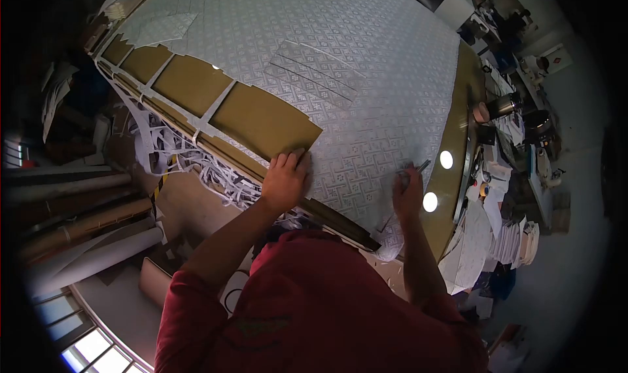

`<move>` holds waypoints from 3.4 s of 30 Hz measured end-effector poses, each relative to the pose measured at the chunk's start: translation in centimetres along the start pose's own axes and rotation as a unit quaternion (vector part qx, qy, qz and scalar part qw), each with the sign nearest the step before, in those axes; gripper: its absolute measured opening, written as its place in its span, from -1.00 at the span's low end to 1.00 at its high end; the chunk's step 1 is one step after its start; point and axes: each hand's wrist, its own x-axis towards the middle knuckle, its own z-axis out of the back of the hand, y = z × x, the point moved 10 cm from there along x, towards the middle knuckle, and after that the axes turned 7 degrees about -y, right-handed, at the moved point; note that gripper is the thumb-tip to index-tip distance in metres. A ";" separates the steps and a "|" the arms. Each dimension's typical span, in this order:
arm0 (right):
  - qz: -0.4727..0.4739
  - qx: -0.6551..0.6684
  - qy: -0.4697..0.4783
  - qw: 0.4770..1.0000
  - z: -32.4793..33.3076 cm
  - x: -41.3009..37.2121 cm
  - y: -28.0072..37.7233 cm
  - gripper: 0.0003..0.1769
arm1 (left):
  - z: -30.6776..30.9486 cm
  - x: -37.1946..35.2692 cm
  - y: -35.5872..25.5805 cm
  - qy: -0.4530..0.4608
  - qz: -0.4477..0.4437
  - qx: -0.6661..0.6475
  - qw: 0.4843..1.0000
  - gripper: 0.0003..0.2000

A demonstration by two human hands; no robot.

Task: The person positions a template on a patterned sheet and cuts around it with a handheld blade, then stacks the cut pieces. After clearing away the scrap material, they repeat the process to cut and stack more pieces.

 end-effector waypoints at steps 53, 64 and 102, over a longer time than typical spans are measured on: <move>-0.020 0.151 0.008 0.988 3.3 -2.1 -3.1 -0.63 | 3.0 -10.0 7.0 -0.142 0.563 -0.376 0.722 -0.61; -0.010 0.186 0.074 0.980 2.9 -5.3 3.2 -0.68 | 4.7 -13.8 6.1 -0.123 0.567 -0.385 0.718 -0.63; -0.152 -0.179 -0.046 0.971 -12.8 -6.0 11.3 -0.51 | 32.8 -59.3 40.9 -0.484 0.585 -0.381 0.528 -0.71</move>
